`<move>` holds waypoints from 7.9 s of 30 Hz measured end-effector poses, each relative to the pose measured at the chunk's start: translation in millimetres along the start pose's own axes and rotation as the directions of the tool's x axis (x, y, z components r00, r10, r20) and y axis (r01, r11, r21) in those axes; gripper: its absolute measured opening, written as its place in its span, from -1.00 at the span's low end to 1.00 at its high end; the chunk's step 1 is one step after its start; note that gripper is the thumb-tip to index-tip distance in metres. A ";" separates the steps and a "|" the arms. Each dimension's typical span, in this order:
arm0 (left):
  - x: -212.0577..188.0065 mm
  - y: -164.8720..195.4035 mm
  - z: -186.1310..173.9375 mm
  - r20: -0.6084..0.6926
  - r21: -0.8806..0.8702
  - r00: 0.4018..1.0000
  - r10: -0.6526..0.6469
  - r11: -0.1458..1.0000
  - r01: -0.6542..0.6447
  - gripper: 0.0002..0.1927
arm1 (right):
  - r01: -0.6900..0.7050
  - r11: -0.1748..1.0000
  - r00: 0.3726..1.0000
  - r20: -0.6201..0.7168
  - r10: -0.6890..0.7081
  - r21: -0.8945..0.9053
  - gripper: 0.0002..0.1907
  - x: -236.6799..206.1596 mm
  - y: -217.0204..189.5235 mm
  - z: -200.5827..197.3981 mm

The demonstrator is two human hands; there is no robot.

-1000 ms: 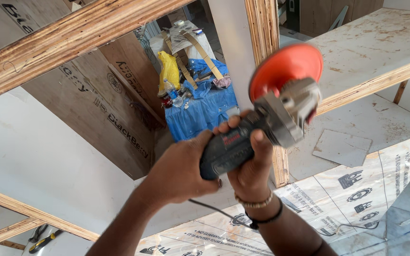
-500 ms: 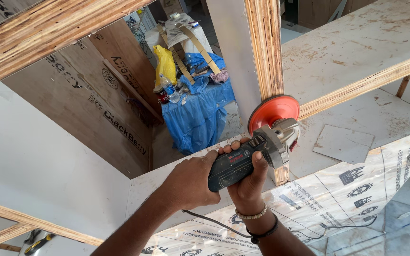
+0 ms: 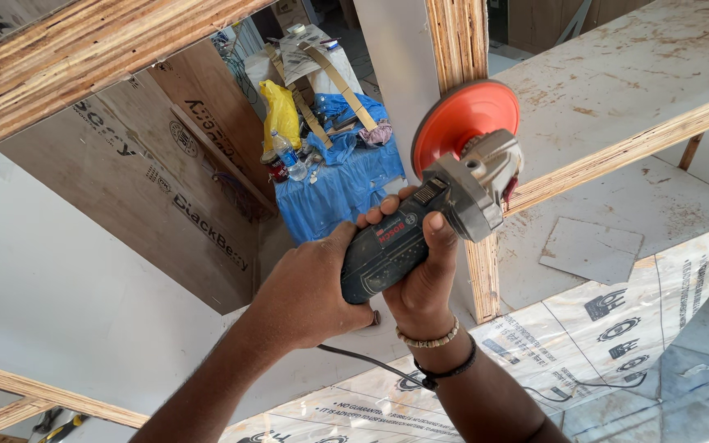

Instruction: The person sands the edges and interior surfaces of a wooden shelving unit using a power sander and touches the surface by hand.

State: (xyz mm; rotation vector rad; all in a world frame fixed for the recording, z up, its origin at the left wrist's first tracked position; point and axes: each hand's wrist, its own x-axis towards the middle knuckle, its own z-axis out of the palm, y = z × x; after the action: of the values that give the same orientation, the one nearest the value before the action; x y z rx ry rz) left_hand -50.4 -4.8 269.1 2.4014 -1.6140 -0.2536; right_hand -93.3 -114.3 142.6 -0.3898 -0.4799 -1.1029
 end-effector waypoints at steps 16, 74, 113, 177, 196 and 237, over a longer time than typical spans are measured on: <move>-6.8 1.4 -8.8 -0.154 -0.024 0.988 0.016 1.000 -0.020 -0.21 | -0.058 0.996 0.998 0.030 0.060 -0.062 -0.43 25.5 -6.4 29.2; -12.8 28.1 -94.9 -0.288 -0.067 0.956 0.057 0.995 -0.080 -0.36 | -0.025 0.986 0.967 0.248 0.065 -0.163 -0.46 95.9 -20.9 123.1; -9.0 27.7 -98.2 -0.290 -0.052 0.955 0.056 0.996 -0.074 -0.31 | -0.005 0.977 0.967 0.250 0.059 -0.212 -0.40 100.7 -24.2 124.4; 21.3 -42.5 101.7 0.207 0.176 0.978 0.026 0.982 -0.064 -0.23 | -0.022 0.998 0.972 -0.233 0.034 0.053 -0.45 -77.0 4.9 -99.9; 3.8 -8.8 -6.4 -0.062 -0.026 0.996 0.071 0.997 -0.073 -0.29 | -0.067 0.989 0.998 -0.001 0.067 -0.129 -0.52 16.1 -16.1 18.8; 3.4 -29.3 37.6 -0.067 -0.180 0.985 0.156 0.970 -0.166 -0.17 | -0.094 0.961 0.995 -0.038 0.087 -0.259 -0.45 -2.2 -24.0 3.0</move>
State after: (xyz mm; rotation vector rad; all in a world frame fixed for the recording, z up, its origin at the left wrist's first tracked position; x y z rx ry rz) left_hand -33.5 -1.1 224.5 2.1098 -1.6719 -0.2938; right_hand -116.5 -120.8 145.3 -0.6214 -0.2908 -1.0834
